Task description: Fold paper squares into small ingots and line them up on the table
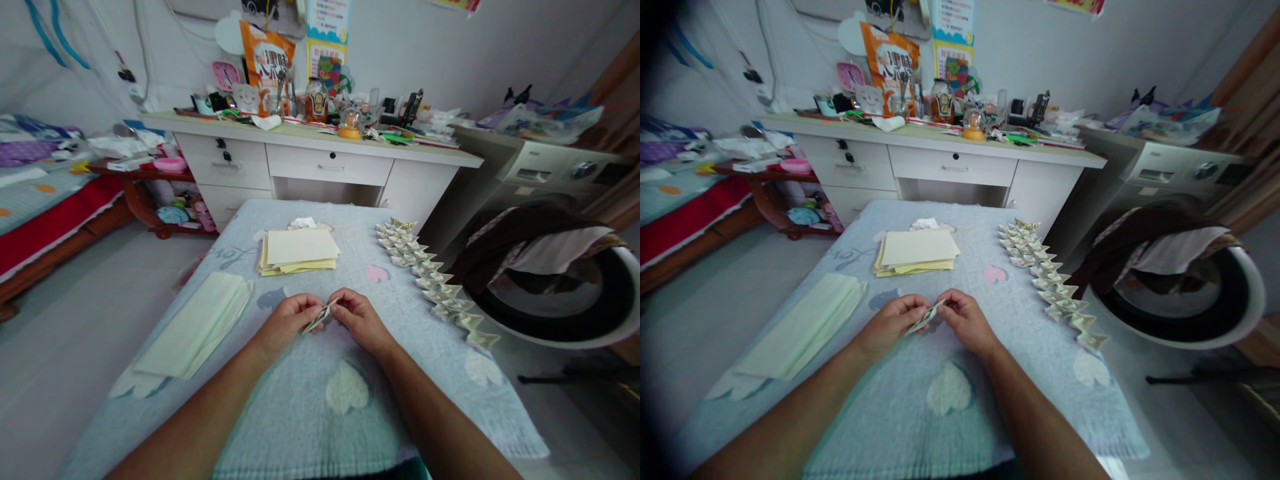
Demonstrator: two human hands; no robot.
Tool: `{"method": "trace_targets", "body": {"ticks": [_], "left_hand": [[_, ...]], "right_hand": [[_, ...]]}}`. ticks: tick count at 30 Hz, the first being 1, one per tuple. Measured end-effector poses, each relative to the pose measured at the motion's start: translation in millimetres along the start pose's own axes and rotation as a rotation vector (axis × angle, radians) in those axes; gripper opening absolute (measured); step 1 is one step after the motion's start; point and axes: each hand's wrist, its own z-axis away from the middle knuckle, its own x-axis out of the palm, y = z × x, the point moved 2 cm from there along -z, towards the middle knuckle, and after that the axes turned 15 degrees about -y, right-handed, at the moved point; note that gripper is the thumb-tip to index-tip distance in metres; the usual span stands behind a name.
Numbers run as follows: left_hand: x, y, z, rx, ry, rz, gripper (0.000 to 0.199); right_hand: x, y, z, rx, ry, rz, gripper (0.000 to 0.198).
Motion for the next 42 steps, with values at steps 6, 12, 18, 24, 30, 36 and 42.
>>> {"method": "trace_targets", "body": {"ticks": [6, 12, 18, 24, 30, 36, 42], "left_hand": [[-1.1, -4.5, 0.5, -0.003, -0.035, 0.116, 0.031], [-3.1, -7.9, 0.3, -0.016, -0.038, 0.072, 0.03], [-3.6, -5.8, 0.1, 0.013, -0.005, 0.014, 0.027], [-2.7, -3.7, -0.3, 0.043, 0.047, -0.009, 0.023], [0.4, -1.6, 0.8, 0.02, 0.051, 0.011, 0.025], [1.8, -1.4, 0.6, 0.026, 0.037, 0.019, 0.026], [1.4, -2.9, 0.4, 0.018, 0.03, 0.026, 0.026]], "right_hand": [[2.3, -0.9, -1.1, -0.026, 0.018, -0.146, 0.024], [4.2, -4.1, -1.5, -0.001, 0.002, -0.204, 0.028], [4.0, -6.1, 0.2, 0.026, -0.008, -0.189, 0.027], [6.7, -6.0, -1.0, 0.019, -0.033, -0.245, 0.031], [7.5, -7.4, -1.3, 0.044, -0.048, -0.253, 0.031], [6.7, -6.0, -2.1, 0.08, -0.087, -0.291, 0.033], [4.4, 0.4, -2.2, 0.085, -0.092, -0.316, 0.034]]}}
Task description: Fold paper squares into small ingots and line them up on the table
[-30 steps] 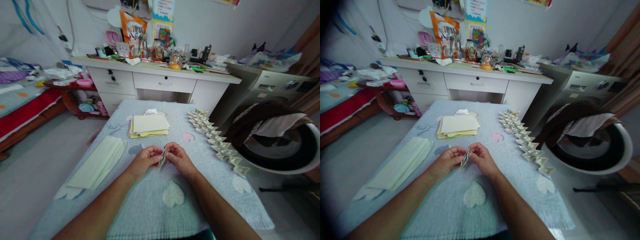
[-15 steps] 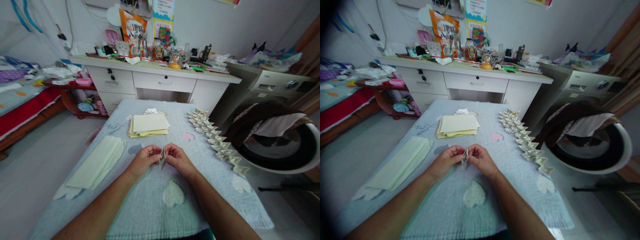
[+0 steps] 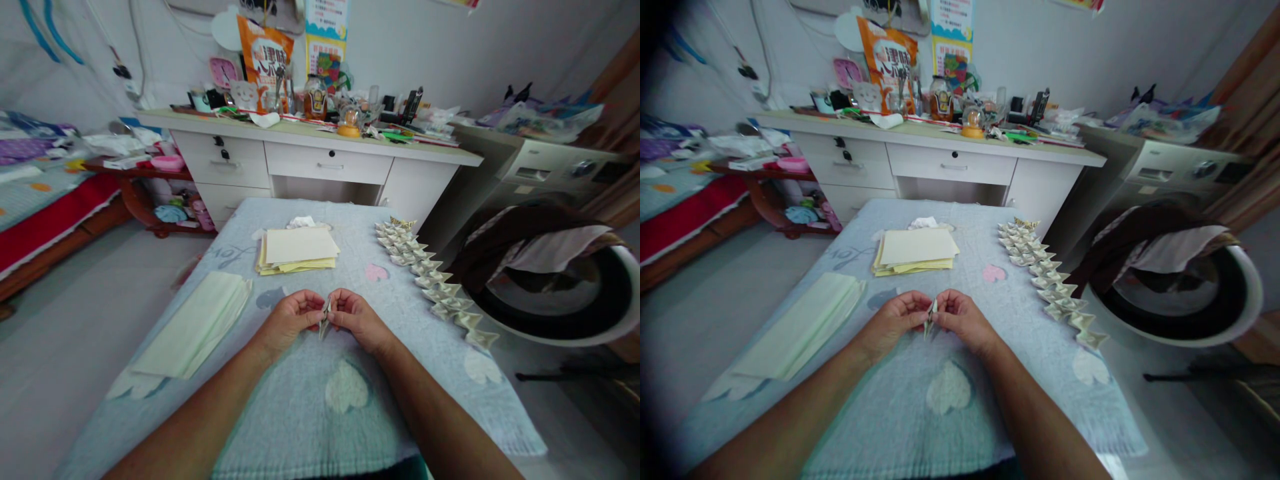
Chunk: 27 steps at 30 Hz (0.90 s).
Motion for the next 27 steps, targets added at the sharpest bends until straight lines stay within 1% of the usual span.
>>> {"method": "trace_targets", "body": {"ticks": [4, 7, 14, 23, 27], "left_hand": [[-0.3, -1.9, -0.4, 0.005, -0.023, 0.014, 0.027], [0.0, -2.1, 0.0, -0.002, -0.017, 0.049, 0.028], [1.6, -0.7, 0.8, -0.062, -0.066, 0.108, 0.031], [2.8, 1.2, 0.6, -0.049, -0.016, 0.115, 0.034], [1.8, 1.4, 0.8, -0.081, -0.039, 0.123, 0.032]], "right_hand": [[0.1, 0.1, 0.5, 0.015, 0.0, -0.009, 0.035], [-0.8, 1.3, 0.5, 0.017, 0.007, -0.014, 0.035], [-2.0, 3.6, 0.8, 0.019, -0.005, -0.034, 0.035], [0.5, 0.7, 0.3, 0.018, -0.025, -0.048, 0.037], [0.2, 1.6, 0.8, 0.029, -0.019, -0.05, 0.037]]}}
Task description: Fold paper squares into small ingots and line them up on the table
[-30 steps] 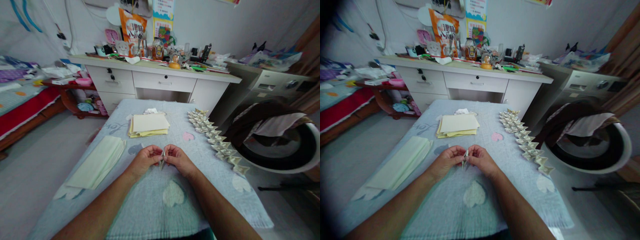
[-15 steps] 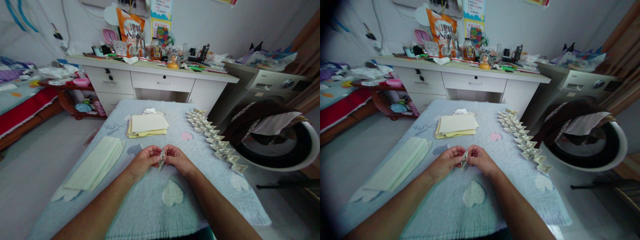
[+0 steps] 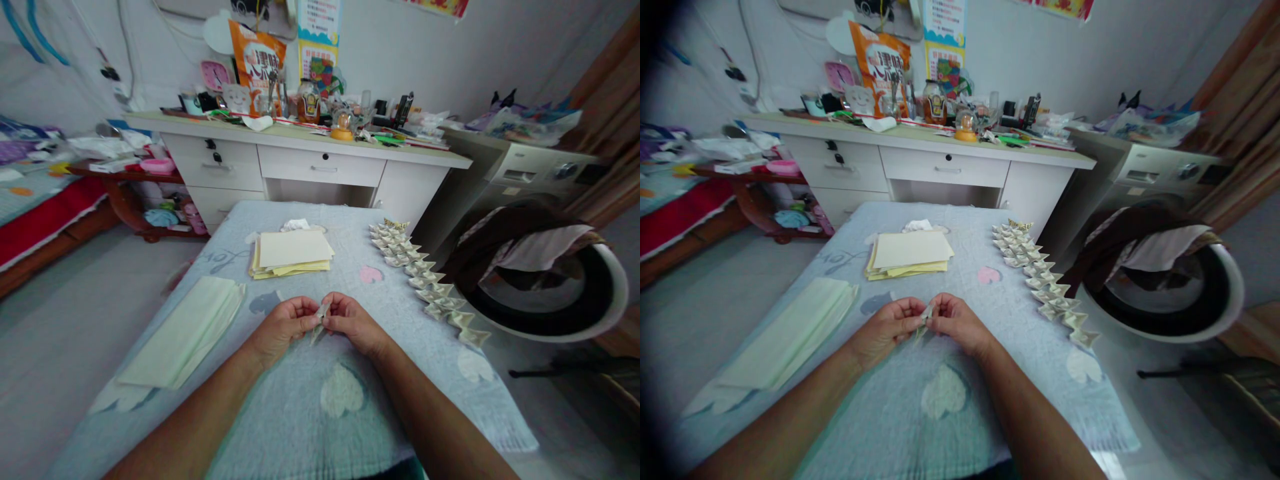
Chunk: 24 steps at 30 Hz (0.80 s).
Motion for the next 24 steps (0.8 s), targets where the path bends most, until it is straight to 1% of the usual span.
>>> {"method": "trace_targets", "body": {"ticks": [4, 6, 11, 15, 24], "left_hand": [[-1.4, 0.5, 0.7, -0.037, -0.062, 0.021, 0.039], [-1.7, 0.4, 0.9, -0.058, -0.084, 0.016, 0.039], [-2.4, -0.3, 0.5, -0.079, -0.104, -0.008, 0.032], [-2.0, 0.3, 0.8, -0.082, -0.134, 0.005, 0.033], [-1.4, 2.5, 2.6, -0.098, -0.15, -0.018, 0.035]], "right_hand": [[-1.7, 1.1, 0.6, -0.001, 0.006, 0.005, 0.038], [-1.7, 0.5, 0.8, 0.002, 0.006, 0.006, 0.037], [0.9, -2.4, 1.3, 0.018, -0.004, -0.008, 0.037], [2.3, -2.0, 1.3, 0.027, -0.025, -0.023, 0.038], [3.9, -2.5, 2.1, 0.046, -0.037, -0.042, 0.04]]}}
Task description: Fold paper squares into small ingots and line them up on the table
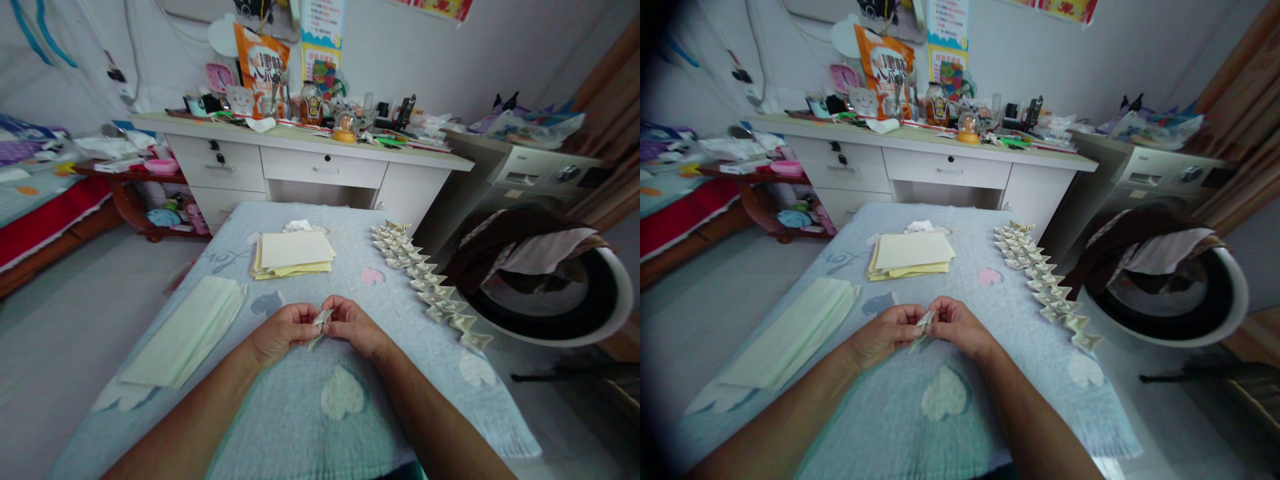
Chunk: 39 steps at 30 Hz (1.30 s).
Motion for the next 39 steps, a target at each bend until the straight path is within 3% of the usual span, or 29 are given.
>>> {"method": "trace_targets", "body": {"ticks": [11, 20, 25, 29, 39], "left_hand": [[-5, -5, 0, -0.033, -0.048, -0.19, 0.031], [2, -1, 0, 0.015, -0.059, -0.151, 0.026], [4, -1, -1, 0.038, -0.099, -0.134, 0.026], [4, -2, -2, 0.057, -0.062, -0.128, 0.027], [1, -3, -3, 0.05, 0.053, -0.146, 0.033]], "right_hand": [[0, -1, 0, 0.011, -0.027, 0.0, 0.039], [1, -2, 2, -0.003, -0.055, 0.036, 0.037], [-5, -10, 4, -0.091, -0.002, 0.134, 0.038], [-6, -12, 4, -0.103, 0.041, 0.215, 0.027], [-8, -11, 4, -0.119, 0.094, 0.262, 0.03]]}}
